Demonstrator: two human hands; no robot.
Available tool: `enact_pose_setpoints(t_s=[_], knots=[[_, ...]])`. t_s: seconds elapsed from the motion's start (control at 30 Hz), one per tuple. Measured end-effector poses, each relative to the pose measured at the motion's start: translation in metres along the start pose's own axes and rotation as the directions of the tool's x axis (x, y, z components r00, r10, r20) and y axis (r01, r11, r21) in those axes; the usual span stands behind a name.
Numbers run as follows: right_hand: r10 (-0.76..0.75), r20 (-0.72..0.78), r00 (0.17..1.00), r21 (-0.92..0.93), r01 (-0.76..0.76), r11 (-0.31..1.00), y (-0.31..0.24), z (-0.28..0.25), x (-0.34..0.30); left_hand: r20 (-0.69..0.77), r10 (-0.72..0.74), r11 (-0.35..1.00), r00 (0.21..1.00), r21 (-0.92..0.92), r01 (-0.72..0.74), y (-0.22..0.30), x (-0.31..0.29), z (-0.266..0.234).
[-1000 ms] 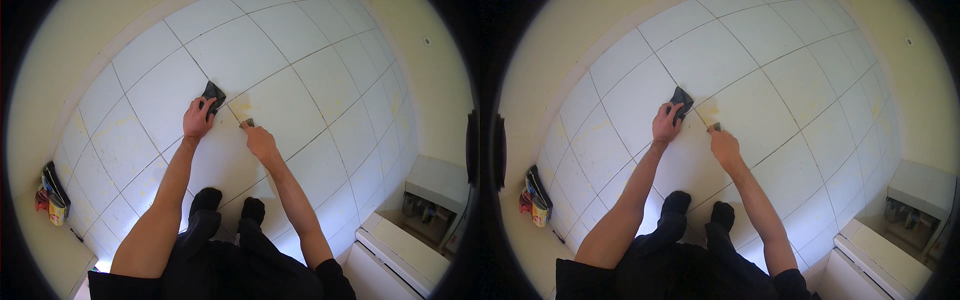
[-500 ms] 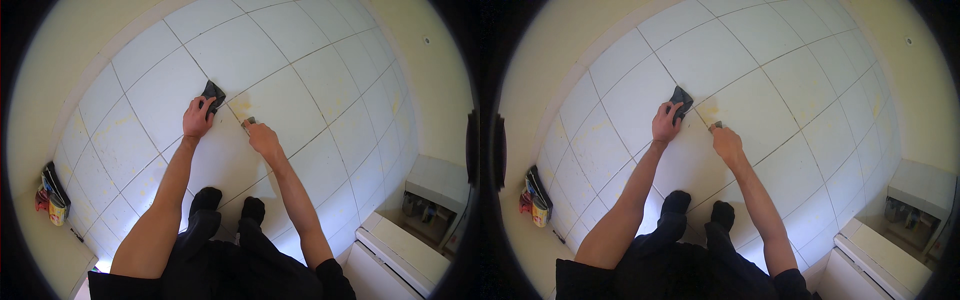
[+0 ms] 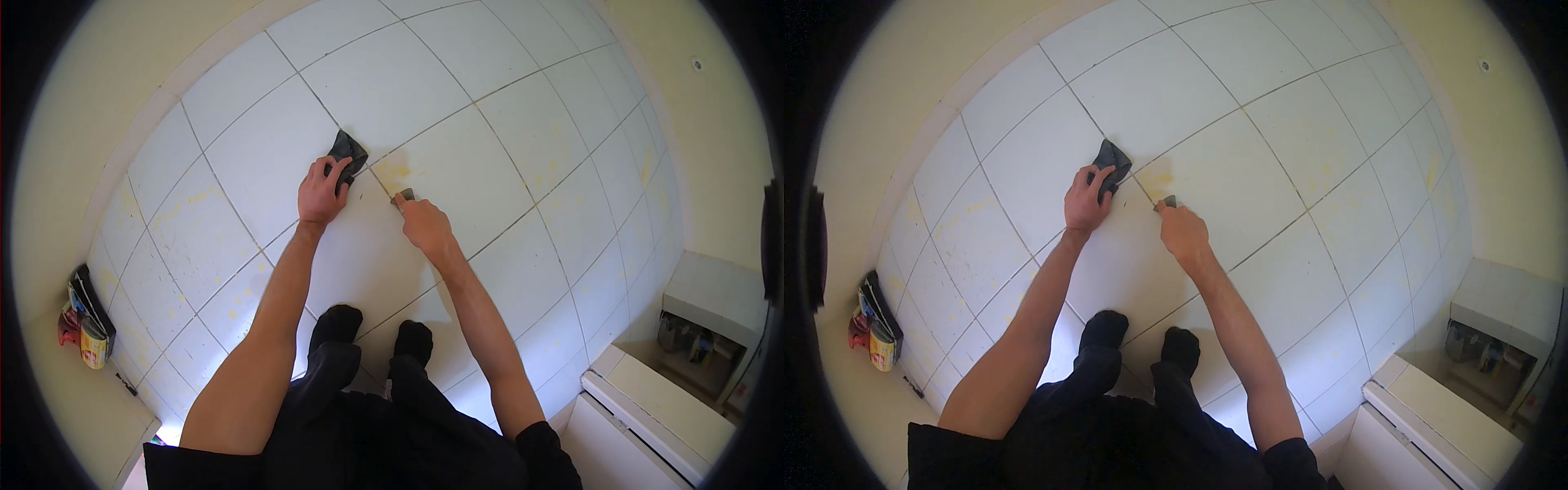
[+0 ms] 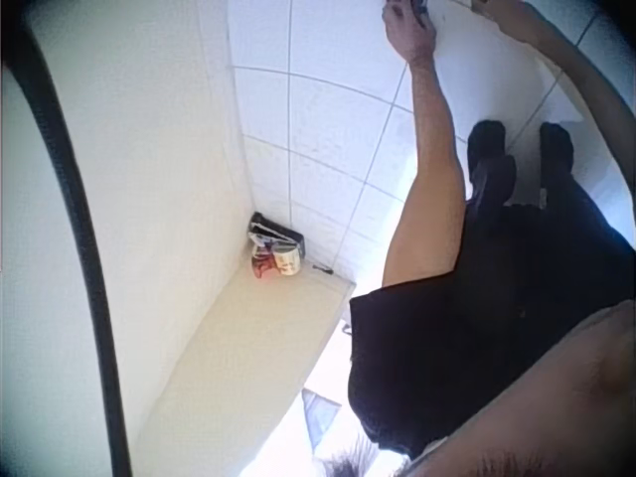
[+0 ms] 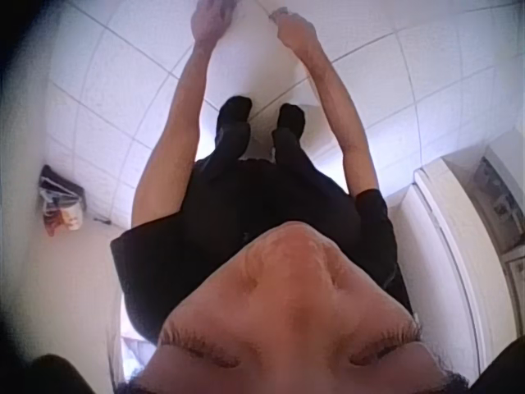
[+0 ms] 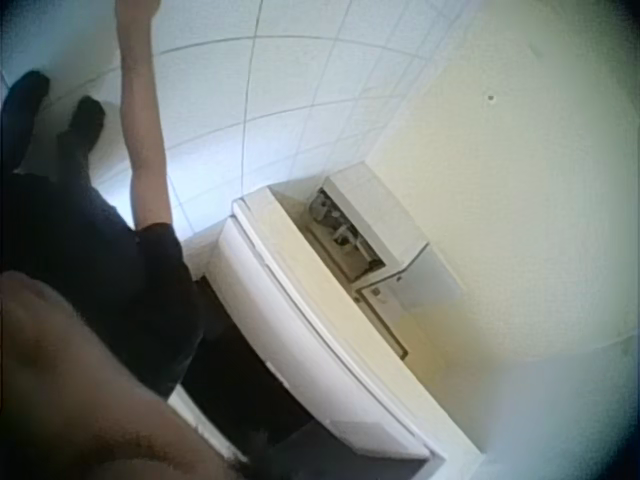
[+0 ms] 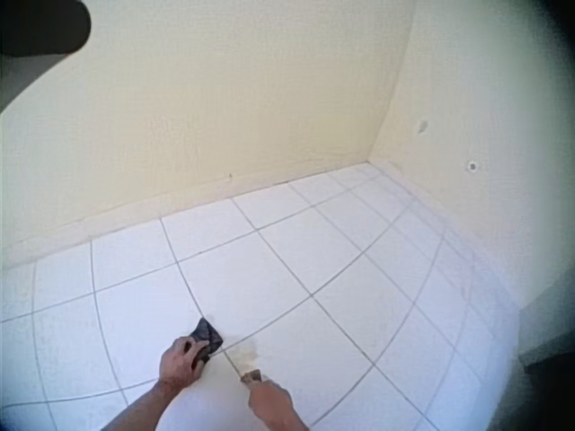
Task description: The person scrapes grout lines with a scraper while wiping the tile surface with a cloth.
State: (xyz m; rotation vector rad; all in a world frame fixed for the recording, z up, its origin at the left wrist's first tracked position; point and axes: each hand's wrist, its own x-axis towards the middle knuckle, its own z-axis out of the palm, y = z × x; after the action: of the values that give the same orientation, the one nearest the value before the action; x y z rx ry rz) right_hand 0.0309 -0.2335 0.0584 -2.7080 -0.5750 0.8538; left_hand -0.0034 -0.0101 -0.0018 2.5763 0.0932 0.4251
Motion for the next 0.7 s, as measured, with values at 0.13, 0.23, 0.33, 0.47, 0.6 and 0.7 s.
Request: enact_pose_setpoints(t_s=[0.13,0.23,0.33,0.47,0.6,0.7], knots=[[0.02,-0.02,1.0,-0.021,-0.02,1.0,-0.005,0.0,0.0,-0.002,0.0,1.0,1.0,-0.01,0.0,0.0,0.0,-0.001],[0.006,0.005,1.0,-0.012,-0.006,1.0,-0.004,-0.003,0.001,-0.008,0.004,1.0,1.0,-0.008,-0.004,-0.001,0.0,-0.002],[0.019,0.009,1.0,-0.01,-0.019,1.0,-0.006,-0.001,0.001,-0.001,0.0,1.0,1.0,-0.002,0.0,0.0,0.001,-0.001],[0.01,0.026,1.0,-0.025,-0.01,1.0,-0.012,-0.005,0.001,-0.013,0.004,1.0,1.0,0.004,-0.004,-0.004,-0.001,0.0],[0.047,-0.024,0.999,-0.054,-0.048,0.997,-0.018,-0.003,0.003,0.001,-0.008,1.0,1.0,0.003,0.008,-0.001,0.0,-0.001],[0.032,0.02,0.999,-0.056,-0.031,0.998,-0.018,-0.003,0.002,0.001,0.001,1.0,1.0,-0.001,-0.001,-0.002,0.001,-0.003]])
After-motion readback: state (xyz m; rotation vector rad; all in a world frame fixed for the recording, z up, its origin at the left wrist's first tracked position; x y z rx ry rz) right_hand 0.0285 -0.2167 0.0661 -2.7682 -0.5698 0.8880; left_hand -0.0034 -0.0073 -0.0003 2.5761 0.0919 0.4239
